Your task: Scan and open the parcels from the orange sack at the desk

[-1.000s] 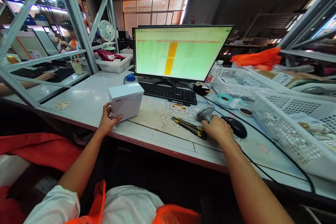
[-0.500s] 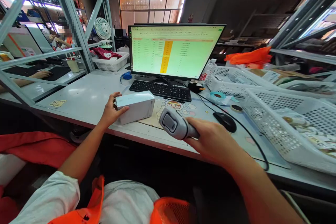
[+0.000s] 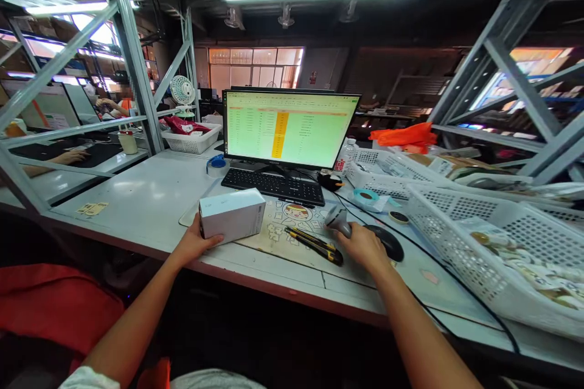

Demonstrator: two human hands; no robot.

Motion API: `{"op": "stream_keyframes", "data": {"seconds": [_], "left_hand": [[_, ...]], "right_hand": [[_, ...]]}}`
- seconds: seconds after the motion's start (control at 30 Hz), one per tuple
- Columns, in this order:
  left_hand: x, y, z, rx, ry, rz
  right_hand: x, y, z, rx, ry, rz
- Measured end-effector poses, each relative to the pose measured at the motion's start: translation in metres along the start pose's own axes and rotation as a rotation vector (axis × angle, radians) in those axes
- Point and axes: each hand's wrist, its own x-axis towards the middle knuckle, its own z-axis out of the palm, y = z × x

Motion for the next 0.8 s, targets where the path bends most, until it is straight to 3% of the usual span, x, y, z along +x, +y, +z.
{"op": "stream_keyframes", "data": {"seconds": [0.17, 0.27, 0.37, 0.57, 0.8], "left_hand": [[-0.001, 0.001, 0.001, 0.017, 0.007, -0.022], [-0.003, 0.005, 0.000, 0.067, 0.018, -0.053], [-0.006, 0.008, -0.001, 0.103, 0.026, -0.077], [-0.007, 0.009, -0.003, 0.152, 0.051, -0.097], [-0.003, 0.002, -0.004, 0.112, 0.044, -0.076]], "right_hand": [[0.009, 0.011, 0.016, -0.035, -0.052, 0.112], [0.015, 0.000, 0.004, -0.049, 0.093, 0.108], [0.030, -0.029, -0.010, 0.039, 0.240, 0.036], [0.081, -0.103, 0.005, 0.126, -0.028, -0.137], [0.110, -0.141, 0.031, 0.131, -0.024, -0.060]]}}
